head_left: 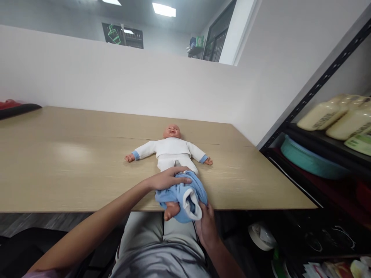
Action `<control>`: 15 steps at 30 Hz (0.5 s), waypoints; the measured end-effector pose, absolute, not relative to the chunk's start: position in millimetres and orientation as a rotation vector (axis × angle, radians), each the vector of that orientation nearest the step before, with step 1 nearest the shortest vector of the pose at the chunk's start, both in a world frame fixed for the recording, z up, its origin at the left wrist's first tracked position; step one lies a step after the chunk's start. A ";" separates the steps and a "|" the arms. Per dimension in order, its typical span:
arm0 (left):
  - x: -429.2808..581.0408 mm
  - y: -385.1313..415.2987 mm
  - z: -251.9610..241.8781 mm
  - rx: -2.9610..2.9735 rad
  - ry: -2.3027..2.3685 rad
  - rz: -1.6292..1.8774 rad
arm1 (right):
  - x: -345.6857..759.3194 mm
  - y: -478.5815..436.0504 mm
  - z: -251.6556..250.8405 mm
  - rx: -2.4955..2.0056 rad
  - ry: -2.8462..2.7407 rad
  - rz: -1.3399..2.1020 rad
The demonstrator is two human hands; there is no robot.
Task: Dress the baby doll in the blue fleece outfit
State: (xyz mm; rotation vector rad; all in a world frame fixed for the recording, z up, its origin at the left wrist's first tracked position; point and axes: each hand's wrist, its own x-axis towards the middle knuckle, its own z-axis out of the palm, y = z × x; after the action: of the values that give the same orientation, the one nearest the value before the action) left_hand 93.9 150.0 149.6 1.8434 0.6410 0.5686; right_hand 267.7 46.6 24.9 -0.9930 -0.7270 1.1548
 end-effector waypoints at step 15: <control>71.6 166.7 151.6 1.760 0.589 0.684 | 290.4 121.7 66.7 -1.020 -1.420 0.722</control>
State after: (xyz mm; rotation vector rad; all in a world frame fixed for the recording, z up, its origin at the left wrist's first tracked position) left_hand 71.6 166.7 151.6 1.7597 0.5892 0.6839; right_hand 290.4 121.7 66.7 -1.0196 -1.4203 0.7224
